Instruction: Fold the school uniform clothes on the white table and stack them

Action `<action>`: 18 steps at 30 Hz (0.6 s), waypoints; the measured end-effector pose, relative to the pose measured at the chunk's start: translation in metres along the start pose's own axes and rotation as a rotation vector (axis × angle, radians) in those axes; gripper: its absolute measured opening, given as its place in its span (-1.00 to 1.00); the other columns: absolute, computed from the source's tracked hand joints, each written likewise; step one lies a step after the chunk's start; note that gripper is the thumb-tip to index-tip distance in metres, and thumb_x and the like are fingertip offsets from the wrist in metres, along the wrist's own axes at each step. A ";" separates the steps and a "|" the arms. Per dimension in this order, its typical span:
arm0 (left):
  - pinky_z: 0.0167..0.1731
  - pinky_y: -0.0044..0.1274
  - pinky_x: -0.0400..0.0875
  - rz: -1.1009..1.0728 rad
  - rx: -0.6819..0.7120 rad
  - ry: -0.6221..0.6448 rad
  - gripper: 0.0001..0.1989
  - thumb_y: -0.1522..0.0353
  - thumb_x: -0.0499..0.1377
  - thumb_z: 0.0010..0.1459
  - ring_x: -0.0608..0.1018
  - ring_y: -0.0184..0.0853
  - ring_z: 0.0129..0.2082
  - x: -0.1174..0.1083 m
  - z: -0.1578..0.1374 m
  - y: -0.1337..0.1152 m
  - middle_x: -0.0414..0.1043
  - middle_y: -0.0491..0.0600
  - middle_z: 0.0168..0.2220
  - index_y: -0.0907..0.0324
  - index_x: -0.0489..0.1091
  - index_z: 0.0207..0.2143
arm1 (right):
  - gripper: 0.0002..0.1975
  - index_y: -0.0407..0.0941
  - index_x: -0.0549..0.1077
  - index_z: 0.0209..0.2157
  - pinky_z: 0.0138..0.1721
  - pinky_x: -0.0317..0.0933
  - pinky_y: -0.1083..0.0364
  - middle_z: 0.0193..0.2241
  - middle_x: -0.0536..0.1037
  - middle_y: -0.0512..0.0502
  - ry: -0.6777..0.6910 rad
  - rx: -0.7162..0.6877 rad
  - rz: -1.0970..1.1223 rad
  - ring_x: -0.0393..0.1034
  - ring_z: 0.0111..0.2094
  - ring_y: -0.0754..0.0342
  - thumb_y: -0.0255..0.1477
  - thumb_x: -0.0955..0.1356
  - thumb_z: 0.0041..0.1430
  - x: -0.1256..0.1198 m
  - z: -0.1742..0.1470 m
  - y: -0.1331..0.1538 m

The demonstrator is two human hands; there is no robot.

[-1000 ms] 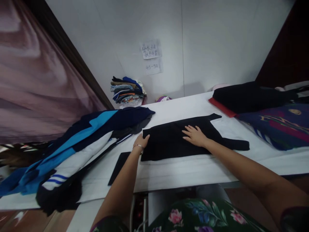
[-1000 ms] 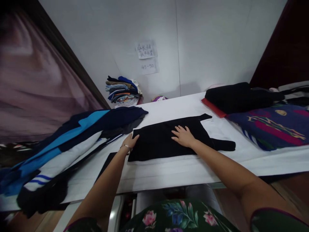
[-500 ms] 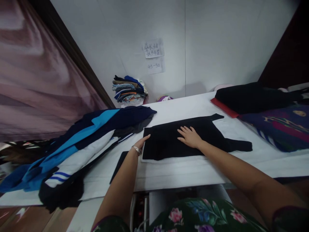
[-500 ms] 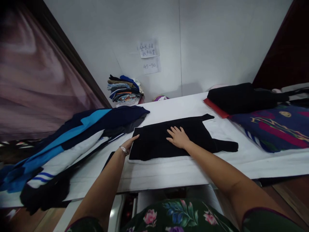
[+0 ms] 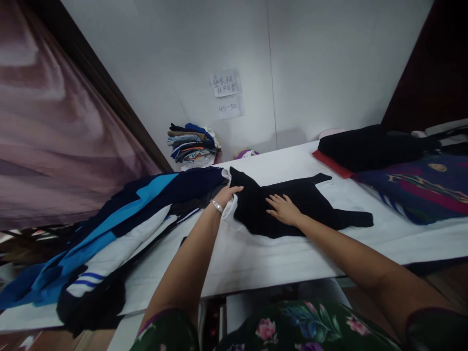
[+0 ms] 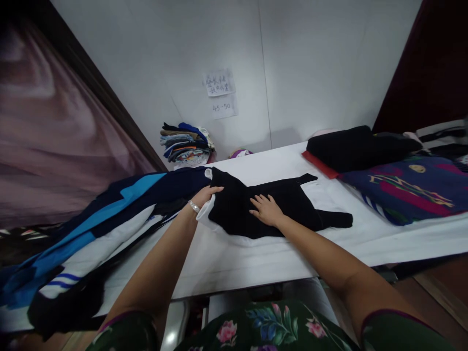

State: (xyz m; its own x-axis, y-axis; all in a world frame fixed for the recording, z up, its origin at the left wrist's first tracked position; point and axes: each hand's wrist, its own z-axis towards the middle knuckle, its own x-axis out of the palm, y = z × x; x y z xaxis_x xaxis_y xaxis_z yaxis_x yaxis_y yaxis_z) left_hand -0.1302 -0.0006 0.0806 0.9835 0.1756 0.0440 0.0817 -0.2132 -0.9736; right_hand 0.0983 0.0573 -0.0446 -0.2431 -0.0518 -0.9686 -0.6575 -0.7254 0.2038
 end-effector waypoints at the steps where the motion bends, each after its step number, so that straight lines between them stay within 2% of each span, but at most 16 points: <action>1: -0.26 -0.41 0.43 0.022 0.032 0.020 -0.64 0.34 0.40 -0.24 0.59 -0.19 -0.39 0.009 0.002 -0.004 0.56 -0.01 -0.49 0.29 0.50 -0.32 | -0.35 -0.13 0.11 0.29 0.24 -0.20 -0.21 0.28 0.14 -0.25 -0.006 -0.002 0.015 -0.05 0.30 -0.16 -0.07 0.02 0.32 0.000 0.000 -0.001; 4: -0.26 -0.40 0.43 0.045 0.086 0.025 -0.59 0.30 0.40 -0.24 0.60 -0.17 -0.38 0.026 0.006 -0.010 0.56 -0.01 -0.47 0.28 0.51 -0.28 | -0.35 -0.13 0.11 0.29 0.24 -0.21 -0.20 0.28 0.14 -0.24 -0.019 -0.005 0.035 -0.05 0.30 -0.15 -0.08 0.03 0.32 -0.001 -0.001 -0.001; 6: -0.28 -0.42 0.44 0.031 0.065 -0.026 -0.61 0.31 0.39 -0.21 0.60 -0.18 -0.40 0.024 0.007 -0.008 0.56 -0.02 -0.48 0.29 0.51 -0.27 | -0.37 -0.12 0.12 0.29 0.25 -0.23 -0.21 0.28 0.14 -0.24 -0.012 0.000 0.031 -0.06 0.30 -0.16 -0.08 0.04 0.32 -0.002 -0.001 0.001; 8: -0.32 -0.44 0.46 -0.024 -0.018 -0.075 -0.67 0.36 0.36 -0.16 0.60 -0.20 -0.43 0.010 0.005 -0.002 0.56 -0.03 -0.50 0.29 0.51 -0.27 | -0.38 -0.10 0.13 0.29 0.25 -0.24 -0.20 0.28 0.14 -0.23 0.004 0.008 0.028 -0.07 0.30 -0.16 -0.09 0.06 0.32 -0.004 -0.001 0.003; 11: -0.37 -0.47 0.49 -0.182 -0.231 -0.104 -0.80 0.41 0.24 0.00 0.60 -0.24 -0.48 -0.020 0.000 0.013 0.55 0.00 -0.52 0.31 0.51 -0.28 | -0.39 -0.09 0.15 0.28 0.25 -0.26 -0.20 0.28 0.13 -0.23 0.026 0.016 0.049 -0.08 0.30 -0.18 -0.09 0.09 0.31 -0.009 0.000 0.005; 13: -0.36 -0.48 0.50 -0.288 -0.339 -0.138 -0.80 0.43 0.14 0.10 0.60 -0.26 -0.50 -0.038 -0.005 0.026 0.55 0.02 -0.53 0.33 0.51 -0.25 | -0.39 -0.10 0.17 0.27 0.26 -0.28 -0.21 0.29 0.12 -0.25 0.045 0.028 0.087 -0.09 0.30 -0.20 -0.09 0.12 0.30 -0.013 0.001 0.007; 16: -0.27 -0.47 0.51 -0.402 -0.379 -0.188 -0.73 0.42 0.07 0.18 0.62 -0.25 -0.43 -0.057 -0.013 0.050 0.56 0.02 -0.50 0.34 0.47 -0.13 | -0.36 -0.16 0.18 0.26 0.27 -0.29 -0.19 0.31 0.04 -0.32 0.042 0.077 0.173 -0.16 0.32 -0.21 -0.13 0.21 0.25 -0.018 0.003 0.011; 18: -0.15 -0.41 0.48 -0.495 -0.322 -0.136 -0.65 0.28 0.06 0.22 0.62 -0.19 -0.28 -0.062 -0.019 0.067 0.59 0.05 -0.39 0.30 0.43 -0.04 | -0.30 -0.21 0.09 0.30 0.28 -0.27 -0.13 0.32 -0.04 -0.34 -0.016 0.102 0.257 -0.22 0.33 -0.17 -0.15 0.25 0.22 -0.018 0.005 0.014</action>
State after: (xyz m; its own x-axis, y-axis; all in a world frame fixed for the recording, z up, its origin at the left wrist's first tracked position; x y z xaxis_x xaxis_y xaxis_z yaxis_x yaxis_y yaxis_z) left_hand -0.1829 -0.0439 0.0169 0.7883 0.4451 0.4247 0.5899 -0.3510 -0.7271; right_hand 0.0901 0.0512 -0.0231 -0.4215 -0.2141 -0.8812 -0.6408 -0.6173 0.4565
